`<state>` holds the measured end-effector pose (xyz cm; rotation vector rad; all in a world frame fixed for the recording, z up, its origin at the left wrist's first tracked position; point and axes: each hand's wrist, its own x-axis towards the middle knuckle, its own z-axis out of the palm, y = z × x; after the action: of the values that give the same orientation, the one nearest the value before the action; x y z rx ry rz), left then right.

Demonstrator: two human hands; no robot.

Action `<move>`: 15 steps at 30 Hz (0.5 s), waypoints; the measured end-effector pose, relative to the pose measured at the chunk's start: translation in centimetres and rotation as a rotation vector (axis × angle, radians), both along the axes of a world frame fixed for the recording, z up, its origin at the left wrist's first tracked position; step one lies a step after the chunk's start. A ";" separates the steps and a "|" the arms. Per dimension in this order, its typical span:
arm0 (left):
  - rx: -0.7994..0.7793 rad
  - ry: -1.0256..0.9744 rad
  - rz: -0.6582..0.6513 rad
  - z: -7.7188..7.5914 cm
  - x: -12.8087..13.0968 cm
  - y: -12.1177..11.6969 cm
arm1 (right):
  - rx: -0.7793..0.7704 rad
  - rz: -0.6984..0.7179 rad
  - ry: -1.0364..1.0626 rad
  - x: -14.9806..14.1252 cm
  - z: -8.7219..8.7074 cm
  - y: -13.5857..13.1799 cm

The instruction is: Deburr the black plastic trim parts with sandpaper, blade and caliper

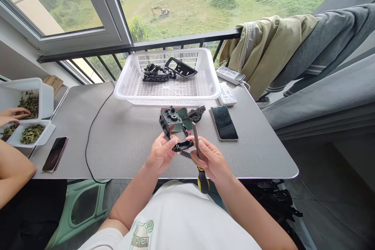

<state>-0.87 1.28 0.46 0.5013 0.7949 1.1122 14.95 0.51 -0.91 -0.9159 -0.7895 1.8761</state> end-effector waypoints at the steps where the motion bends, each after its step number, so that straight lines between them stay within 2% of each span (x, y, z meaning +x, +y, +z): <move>1: -0.028 0.037 0.035 0.0 0.1 0.0 | -0.002 -0.020 -0.002 -0.1 0.0 0.1; 6: -0.114 0.199 0.267 -0.7 0.5 0.0 | 0.026 -0.064 -0.053 -0.9 -0.4 0.4; 12: -0.005 0.210 0.245 -1.3 0.8 -0.8 | 0.066 -0.095 -0.123 -1.6 -0.4 0.8; 15: 0.056 0.271 0.279 -1.3 1.0 -1.0 | 0.085 -0.084 -0.127 -1.8 -0.2 0.9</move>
<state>0.12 0.24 -0.83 0.6094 1.0972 1.3441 13.15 1.41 -1.11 -1.0067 -0.8873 1.7113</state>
